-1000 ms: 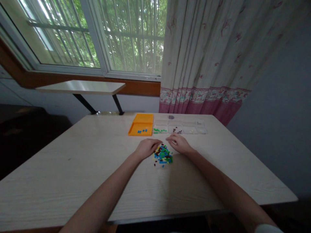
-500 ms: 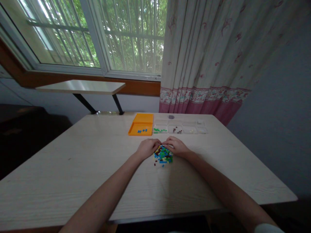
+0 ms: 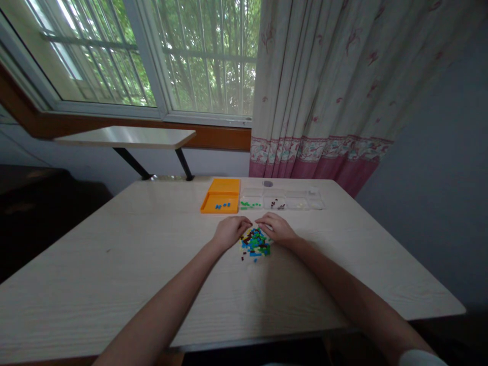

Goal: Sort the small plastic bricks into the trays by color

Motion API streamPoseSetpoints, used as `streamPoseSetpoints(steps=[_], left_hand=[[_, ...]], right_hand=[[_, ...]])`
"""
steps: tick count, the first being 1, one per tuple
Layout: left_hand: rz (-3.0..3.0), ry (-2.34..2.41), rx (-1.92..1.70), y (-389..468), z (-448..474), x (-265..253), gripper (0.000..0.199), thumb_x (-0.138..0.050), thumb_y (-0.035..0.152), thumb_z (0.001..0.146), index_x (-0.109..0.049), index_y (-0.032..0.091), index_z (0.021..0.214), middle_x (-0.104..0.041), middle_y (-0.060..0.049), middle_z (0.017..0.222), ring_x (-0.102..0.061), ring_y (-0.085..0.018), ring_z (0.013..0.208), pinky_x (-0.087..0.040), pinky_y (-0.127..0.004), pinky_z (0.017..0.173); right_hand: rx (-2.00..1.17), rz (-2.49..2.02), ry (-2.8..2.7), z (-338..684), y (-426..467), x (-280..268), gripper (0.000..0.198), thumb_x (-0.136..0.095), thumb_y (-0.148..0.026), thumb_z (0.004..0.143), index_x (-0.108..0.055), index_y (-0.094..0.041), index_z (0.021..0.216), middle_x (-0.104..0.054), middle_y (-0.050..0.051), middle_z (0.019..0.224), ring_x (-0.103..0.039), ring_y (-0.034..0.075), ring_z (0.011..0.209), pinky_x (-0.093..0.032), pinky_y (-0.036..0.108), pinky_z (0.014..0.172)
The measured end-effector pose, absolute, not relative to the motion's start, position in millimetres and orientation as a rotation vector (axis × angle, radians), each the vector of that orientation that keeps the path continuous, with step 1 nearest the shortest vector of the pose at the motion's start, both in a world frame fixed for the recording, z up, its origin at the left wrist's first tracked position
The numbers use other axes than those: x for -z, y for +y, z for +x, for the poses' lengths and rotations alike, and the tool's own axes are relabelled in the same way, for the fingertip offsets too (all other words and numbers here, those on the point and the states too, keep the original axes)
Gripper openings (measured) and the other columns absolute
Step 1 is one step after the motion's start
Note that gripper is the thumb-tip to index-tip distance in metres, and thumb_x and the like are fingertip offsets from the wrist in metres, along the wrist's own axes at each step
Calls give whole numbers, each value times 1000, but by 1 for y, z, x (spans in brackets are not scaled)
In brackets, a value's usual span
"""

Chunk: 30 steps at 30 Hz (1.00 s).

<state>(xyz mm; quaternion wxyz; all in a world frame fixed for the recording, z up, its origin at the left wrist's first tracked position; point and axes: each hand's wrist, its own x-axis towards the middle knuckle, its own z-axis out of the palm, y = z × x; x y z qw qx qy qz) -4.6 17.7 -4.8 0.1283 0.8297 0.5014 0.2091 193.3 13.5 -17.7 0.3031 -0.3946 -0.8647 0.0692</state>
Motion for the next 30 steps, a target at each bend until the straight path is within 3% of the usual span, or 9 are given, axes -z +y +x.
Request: streamPoseSetpoints(steps=[5,15,23,30], left_hand=[[2350,1357,-842,14,-1,0,29,-42,39,81,-63,20,89,-66,-2,84,-57,-13,76,-39,-20,66],[2346,1285,-868,9,1,1,27,-45,38,81,-63,20,91,-65,-2,84,-56,-13,74,-39,-20,67],[2298,1307,-850,9,1,0,33,-45,42,78,-61,19,96,-52,3,54,-45,-9,50,-32,-18,50],[2351,1348,-719,19,-11,4,31,-42,37,79,-63,18,91,-53,1,54,-44,-9,50,-29,-18,49]], right_hand=[[-78,-1017,-2154,191,14,17,23,-47,-30,82,-62,-19,95,-60,6,83,-55,15,82,-43,26,76],[-62,-956,-2130,188,10,15,19,-50,-31,80,-63,-20,88,-63,4,79,-57,12,74,-44,22,68],[-21,-958,-2110,189,9,11,19,-48,-30,80,-63,-20,86,-63,4,79,-57,12,73,-44,22,68],[82,-1075,-1859,216,16,-3,21,-49,-31,79,-63,-19,89,-60,1,64,-47,9,51,-41,22,57]])
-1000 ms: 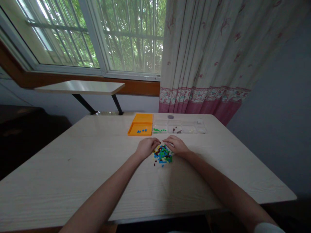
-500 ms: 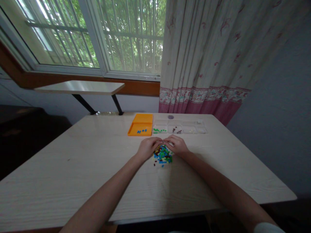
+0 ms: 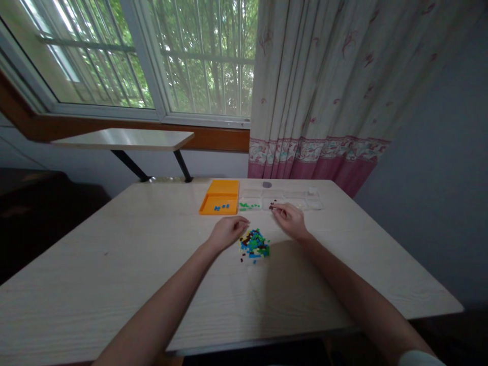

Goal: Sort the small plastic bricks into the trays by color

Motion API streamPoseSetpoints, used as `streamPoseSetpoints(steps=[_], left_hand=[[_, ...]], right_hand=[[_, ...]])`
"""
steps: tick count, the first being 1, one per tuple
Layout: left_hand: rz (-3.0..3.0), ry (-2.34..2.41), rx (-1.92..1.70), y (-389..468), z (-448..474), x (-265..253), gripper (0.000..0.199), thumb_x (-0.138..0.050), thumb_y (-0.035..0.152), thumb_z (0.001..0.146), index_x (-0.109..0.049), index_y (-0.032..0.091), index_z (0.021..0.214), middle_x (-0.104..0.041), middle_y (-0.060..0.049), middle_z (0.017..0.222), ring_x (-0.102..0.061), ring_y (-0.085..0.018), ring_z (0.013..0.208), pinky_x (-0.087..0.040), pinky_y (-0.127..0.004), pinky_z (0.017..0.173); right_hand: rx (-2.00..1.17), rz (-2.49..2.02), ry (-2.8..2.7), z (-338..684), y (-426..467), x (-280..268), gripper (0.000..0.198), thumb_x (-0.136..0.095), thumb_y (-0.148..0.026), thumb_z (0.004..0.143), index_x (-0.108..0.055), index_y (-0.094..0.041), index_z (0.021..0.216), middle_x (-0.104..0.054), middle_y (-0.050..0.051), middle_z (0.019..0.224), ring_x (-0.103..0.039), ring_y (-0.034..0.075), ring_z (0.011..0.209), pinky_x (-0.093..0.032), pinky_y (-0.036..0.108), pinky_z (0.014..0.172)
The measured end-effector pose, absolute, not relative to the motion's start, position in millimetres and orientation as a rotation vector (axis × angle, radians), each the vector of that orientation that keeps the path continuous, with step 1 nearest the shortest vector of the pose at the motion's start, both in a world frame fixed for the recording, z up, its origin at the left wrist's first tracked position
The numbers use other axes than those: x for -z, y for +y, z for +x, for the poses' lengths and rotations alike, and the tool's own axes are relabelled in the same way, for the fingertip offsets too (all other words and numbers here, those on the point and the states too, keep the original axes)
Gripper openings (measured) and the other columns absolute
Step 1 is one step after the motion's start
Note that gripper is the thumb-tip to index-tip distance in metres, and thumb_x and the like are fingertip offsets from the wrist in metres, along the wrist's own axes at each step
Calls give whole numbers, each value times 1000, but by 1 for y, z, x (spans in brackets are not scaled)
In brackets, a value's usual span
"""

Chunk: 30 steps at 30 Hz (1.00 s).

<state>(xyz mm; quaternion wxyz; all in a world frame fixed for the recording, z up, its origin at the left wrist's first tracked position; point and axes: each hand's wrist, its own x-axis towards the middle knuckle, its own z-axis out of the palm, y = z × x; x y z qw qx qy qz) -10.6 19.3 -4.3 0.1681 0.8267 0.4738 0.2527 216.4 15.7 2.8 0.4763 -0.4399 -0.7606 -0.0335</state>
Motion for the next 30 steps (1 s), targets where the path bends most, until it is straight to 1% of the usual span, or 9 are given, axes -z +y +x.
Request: streamPoseSetpoints(steps=[3,7,13,18,23,26,30], left_hand=[[2372,1363,-666,21,-14,6,30,-41,35,79,-64,18,90,-58,0,59,-47,-10,53,-31,-18,50],[2394,1352,-627,21,-15,6,31,-40,35,79,-64,19,90,-61,-2,64,-50,-10,56,-32,-19,52],[2411,1338,-620,21,-15,6,30,-40,34,79,-64,19,90,-64,-2,70,-52,-11,58,-34,-19,54],[2429,1339,-605,21,-16,7,30,-40,35,79,-64,19,90,-64,-2,68,-52,-11,58,-33,-19,53],[2447,1329,-582,21,-14,6,30,-39,34,80,-64,20,90,-65,-2,71,-54,-11,59,-33,-18,53],[2446,1345,-570,21,-14,6,29,-40,34,80,-64,20,89,-65,-2,71,-54,-11,59,-33,-18,53],[2451,1357,-566,21,-14,7,29,-41,35,79,-64,21,89,-65,-2,69,-54,-11,60,-34,-18,53]], right_hand=[[105,-1074,-1796,224,17,-8,20,-49,-30,79,-63,-19,88,-60,2,67,-48,10,53,-42,22,58],[121,-1068,-1795,226,18,-11,20,-50,-30,79,-63,-18,88,-59,1,64,-47,9,51,-42,23,58],[131,-1055,-1798,226,18,-11,19,-51,-29,78,-63,-18,89,-61,2,68,-49,10,55,-42,23,60],[107,-1064,-1801,228,20,-8,20,-51,-29,78,-62,-18,89,-61,2,70,-49,9,56,-42,22,61],[92,-1284,-1756,234,31,2,24,-47,-33,79,-62,-18,91,-61,2,74,-51,10,58,-40,21,60],[101,-1472,-1729,238,39,9,22,-48,-33,78,-62,-20,88,-61,1,72,-53,12,63,-39,22,60],[112,-1657,-1712,242,48,16,21,-48,-33,76,-63,-21,85,-60,1,72,-54,14,68,-38,23,61]])
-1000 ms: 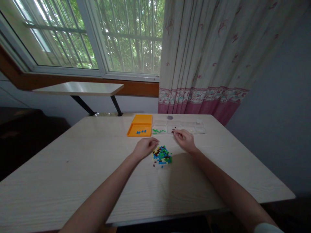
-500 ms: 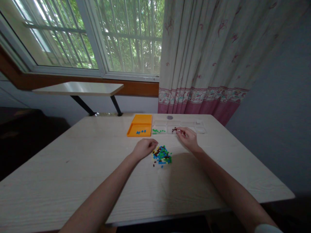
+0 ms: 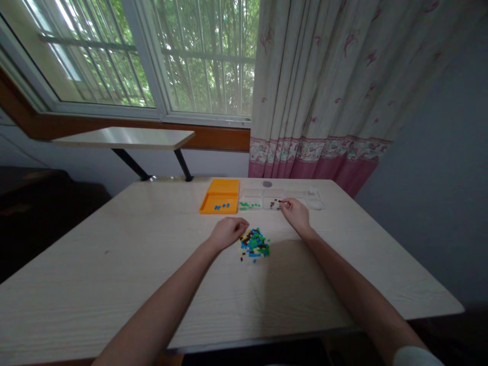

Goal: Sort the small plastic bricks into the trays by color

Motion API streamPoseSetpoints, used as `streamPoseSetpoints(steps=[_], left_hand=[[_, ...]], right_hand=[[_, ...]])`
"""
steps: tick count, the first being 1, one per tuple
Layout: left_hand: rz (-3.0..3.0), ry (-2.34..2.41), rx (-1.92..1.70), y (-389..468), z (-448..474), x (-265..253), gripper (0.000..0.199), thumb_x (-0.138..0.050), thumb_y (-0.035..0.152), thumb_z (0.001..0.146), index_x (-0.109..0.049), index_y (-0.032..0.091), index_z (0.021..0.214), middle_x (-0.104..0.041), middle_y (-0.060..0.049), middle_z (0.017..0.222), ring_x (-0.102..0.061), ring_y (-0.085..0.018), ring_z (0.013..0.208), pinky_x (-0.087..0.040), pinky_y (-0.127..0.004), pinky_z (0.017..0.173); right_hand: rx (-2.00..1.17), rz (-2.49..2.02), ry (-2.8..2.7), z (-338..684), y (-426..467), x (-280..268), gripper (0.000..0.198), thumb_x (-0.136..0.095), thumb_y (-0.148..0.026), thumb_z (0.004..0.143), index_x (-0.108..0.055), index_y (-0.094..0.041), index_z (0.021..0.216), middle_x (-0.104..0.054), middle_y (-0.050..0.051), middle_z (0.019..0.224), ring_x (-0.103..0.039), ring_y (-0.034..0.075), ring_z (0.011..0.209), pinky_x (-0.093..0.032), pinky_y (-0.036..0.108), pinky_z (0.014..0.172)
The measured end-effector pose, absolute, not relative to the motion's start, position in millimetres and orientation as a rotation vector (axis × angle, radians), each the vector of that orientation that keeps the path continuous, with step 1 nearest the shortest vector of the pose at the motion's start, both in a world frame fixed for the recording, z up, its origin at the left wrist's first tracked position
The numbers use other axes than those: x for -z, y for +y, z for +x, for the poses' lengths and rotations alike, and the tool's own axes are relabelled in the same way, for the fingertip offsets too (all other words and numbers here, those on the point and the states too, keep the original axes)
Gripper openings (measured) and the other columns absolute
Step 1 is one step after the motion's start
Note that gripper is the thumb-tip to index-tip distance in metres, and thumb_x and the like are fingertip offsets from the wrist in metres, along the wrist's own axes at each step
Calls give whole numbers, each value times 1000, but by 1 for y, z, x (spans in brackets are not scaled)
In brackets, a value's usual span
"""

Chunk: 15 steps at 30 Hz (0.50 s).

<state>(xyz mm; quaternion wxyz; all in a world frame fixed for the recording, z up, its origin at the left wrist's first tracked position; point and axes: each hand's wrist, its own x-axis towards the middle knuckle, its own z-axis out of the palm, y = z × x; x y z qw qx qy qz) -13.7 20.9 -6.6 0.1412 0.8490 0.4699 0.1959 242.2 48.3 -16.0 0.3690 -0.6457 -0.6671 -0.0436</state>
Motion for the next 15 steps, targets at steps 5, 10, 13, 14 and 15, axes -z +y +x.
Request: streamPoseSetpoints(steps=[5,10,13,14,15], left_hand=[[2462,1363,-568,21,-14,6,29,-41,34,79,-65,20,89,-65,-2,72,-54,-11,60,-34,-18,53],[2471,1353,-592,20,-15,4,29,-40,33,79,-65,21,89,-66,-2,74,-55,-11,60,-34,-18,54],[2480,1347,-598,19,-16,3,29,-40,32,80,-65,21,89,-66,-3,75,-55,-11,60,-35,-19,54],[2482,1350,-599,19,-16,3,29,-40,33,80,-65,21,89,-66,-3,75,-55,-11,60,-35,-19,54],[2483,1353,-600,19,-16,3,29,-40,33,80,-65,21,89,-66,-3,76,-55,-11,61,-35,-19,55]], right_hand=[[78,-1610,-1771,241,47,17,25,-46,-32,78,-63,-19,92,-59,3,76,-53,14,70,-39,24,64],[-279,-1295,-2111,235,32,9,19,-50,-29,77,-64,-16,80,-58,3,74,-52,11,65,-39,21,61],[-685,-1221,-2356,232,25,4,24,-61,-36,67,-65,-15,77,-56,0,63,-49,9,55,-36,18,50],[-787,-1209,-2401,232,23,3,27,-64,-39,63,-65,-15,77,-55,-1,61,-49,9,54,-35,18,49],[-857,-1190,-2431,231,22,2,30,-66,-40,61,-65,-15,78,-56,-1,62,-49,9,55,-35,18,48]])
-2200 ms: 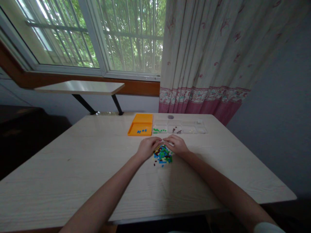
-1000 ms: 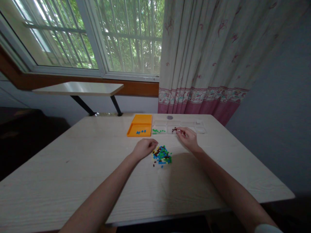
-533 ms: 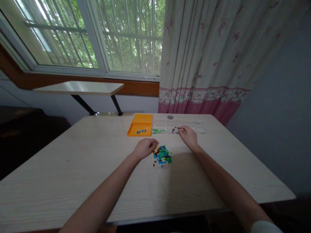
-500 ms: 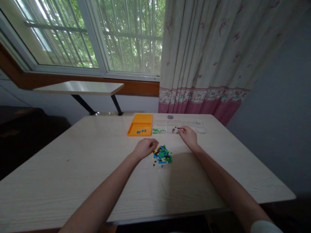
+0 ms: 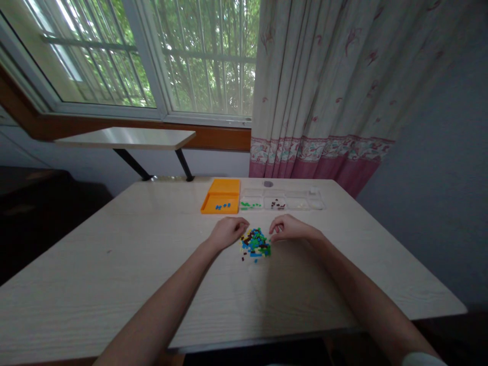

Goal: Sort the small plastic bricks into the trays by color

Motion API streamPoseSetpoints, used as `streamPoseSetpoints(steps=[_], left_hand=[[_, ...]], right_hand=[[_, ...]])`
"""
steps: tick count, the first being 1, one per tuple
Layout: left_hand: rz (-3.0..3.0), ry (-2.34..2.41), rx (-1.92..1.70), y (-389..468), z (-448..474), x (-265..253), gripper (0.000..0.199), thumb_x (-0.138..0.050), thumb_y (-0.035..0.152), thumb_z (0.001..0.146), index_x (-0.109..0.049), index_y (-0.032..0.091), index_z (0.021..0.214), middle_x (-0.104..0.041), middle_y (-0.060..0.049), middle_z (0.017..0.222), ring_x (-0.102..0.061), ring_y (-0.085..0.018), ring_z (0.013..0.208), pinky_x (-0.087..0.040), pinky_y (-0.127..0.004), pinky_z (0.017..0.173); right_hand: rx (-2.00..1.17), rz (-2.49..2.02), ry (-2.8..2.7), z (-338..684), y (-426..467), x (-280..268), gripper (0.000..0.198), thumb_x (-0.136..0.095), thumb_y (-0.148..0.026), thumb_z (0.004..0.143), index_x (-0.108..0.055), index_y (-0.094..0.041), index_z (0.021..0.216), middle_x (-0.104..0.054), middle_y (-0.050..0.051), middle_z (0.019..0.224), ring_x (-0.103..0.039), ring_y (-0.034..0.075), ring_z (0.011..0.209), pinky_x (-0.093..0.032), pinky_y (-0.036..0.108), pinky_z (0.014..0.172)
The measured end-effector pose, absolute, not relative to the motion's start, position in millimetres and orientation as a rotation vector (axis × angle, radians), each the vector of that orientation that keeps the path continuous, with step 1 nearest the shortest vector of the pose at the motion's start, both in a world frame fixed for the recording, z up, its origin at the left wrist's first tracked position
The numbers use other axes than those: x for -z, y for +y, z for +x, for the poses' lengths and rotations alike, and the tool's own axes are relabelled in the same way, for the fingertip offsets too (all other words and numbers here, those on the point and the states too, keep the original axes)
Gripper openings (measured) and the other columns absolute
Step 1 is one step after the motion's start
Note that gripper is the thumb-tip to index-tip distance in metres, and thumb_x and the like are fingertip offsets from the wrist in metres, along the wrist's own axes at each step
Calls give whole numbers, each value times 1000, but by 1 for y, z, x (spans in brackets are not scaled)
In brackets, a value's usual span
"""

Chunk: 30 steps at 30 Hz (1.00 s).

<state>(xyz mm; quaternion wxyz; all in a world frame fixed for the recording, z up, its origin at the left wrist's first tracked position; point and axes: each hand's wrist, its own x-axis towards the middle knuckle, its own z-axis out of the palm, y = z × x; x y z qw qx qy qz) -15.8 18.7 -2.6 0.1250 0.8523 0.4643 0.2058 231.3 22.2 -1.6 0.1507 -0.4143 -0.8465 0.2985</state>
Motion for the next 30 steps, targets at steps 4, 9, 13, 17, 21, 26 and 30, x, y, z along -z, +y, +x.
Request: streamPoseSetpoints(steps=[4,9,13,17,21,26,30], left_hand=[[2483,1355,-599,19,-15,4,29,-40,34,80,-65,21,89,-66,-3,79,-56,-12,64,-37,-18,56],[2477,1332,-598,18,-13,6,29,-40,34,80,-64,22,90,-66,-3,80,-57,-12,67,-38,-19,59],[2457,1288,-606,14,-9,4,27,-42,33,80,-64,22,90,-66,-1,75,-57,-12,64,-38,-19,58],[2411,1248,-618,10,-6,1,25,-44,32,78,-64,21,90,-65,0,68,-55,-10,59,-36,-17,55],[2397,1260,-651,9,-4,1,22,-47,29,75,-64,20,85,-63,1,64,-53,-10,57,-34,-17,53],[2379,1249,-705,9,-3,2,21,-48,28,74,-64,19,85,-56,3,54,-47,-8,50,-31,-17,49],[2356,1246,-730,8,-3,1,21,-49,29,74,-65,19,84,-52,4,51,-44,-8,48,-29,-17,48]], right_hand=[[-957,-1063,-2473,228,22,1,25,-63,-38,65,-66,-15,75,-59,0,68,-51,10,61,-37,18,54],[-760,-1122,-2342,218,25,13,19,-56,-32,73,-63,-15,76,-59,1,66,-49,9,60,-35,19,55],[-588,-1104,-2197,201,19,19,16,-54,-30,76,-60,-15,78,-55,0,67,-47,9,58,-36,19,56],[-518,-1042,-2154,184,8,19,12,-54,-26,75,-59,-16,80,-55,0,71,-45,8,57,-37,18,55],[-443,-1037,-2152,177,5,19,9,-55,-23,73,-58,-17,79,-55,0,71,-46,8,56,-37,19,56],[-391,-1081,-2133,179,6,20,9,-54,-23,73,-58,-18,79,-57,1,71,-48,9,58,-37,19,56],[-391,-1103,-2144,180,6,19,10,-52,-22,73,-58,-18,81,-57,1,73,-49,9,59,-38,20,57]])
